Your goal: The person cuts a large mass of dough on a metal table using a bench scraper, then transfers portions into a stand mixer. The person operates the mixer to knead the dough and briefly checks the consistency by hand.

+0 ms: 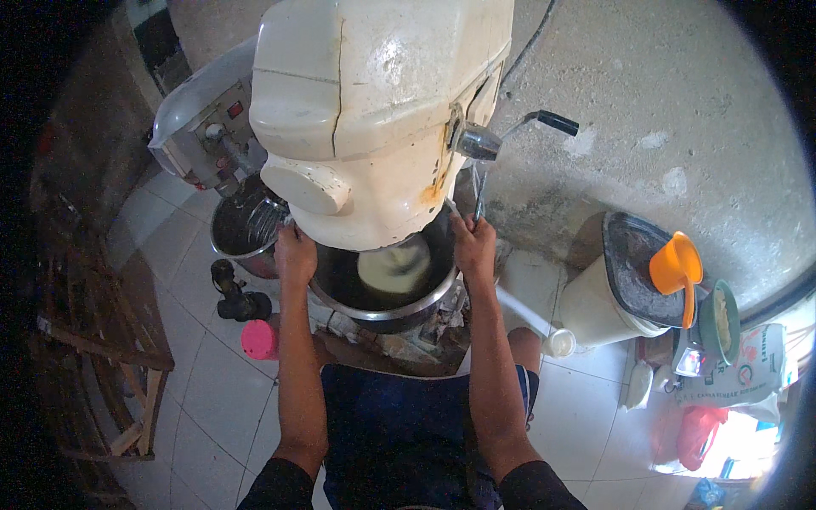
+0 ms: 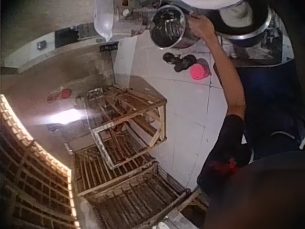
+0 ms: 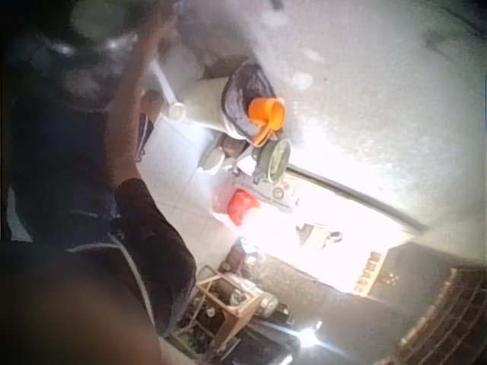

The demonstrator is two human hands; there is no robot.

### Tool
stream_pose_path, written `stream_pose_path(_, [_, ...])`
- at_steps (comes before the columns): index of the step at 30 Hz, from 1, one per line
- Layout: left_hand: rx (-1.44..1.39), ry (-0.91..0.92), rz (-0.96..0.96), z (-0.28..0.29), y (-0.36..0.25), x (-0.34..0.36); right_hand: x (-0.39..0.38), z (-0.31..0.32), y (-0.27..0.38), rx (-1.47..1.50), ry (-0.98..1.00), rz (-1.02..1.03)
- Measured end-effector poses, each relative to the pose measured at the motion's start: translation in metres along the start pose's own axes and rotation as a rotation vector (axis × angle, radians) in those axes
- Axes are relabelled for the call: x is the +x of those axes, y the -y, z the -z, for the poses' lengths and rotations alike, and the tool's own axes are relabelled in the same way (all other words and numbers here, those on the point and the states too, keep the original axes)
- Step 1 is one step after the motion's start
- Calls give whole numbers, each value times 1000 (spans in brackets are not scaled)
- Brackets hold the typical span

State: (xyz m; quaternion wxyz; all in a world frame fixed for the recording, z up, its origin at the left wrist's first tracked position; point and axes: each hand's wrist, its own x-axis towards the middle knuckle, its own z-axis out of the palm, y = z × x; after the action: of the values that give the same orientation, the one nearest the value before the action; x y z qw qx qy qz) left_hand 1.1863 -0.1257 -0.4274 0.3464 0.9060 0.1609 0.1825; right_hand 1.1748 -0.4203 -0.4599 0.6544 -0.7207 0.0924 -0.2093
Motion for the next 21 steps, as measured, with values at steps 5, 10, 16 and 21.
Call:
stream_pose_path(5, [-37, 2, 27, 0, 0, -2, -2, 1, 4, -40, -4, -31])
stream_pose_path(10, [7, 9, 13, 1, -1, 0, -2, 1, 4, -92, -20, 2])
stream_pose_path(16, [-65, -23, -21, 0, 1, -3, -2, 2, 2, 23, 32, -48])
stream_pose_path(21, [-17, -10, 12, 1, -1, -1, -5, -1, 8, 2, 14, 28])
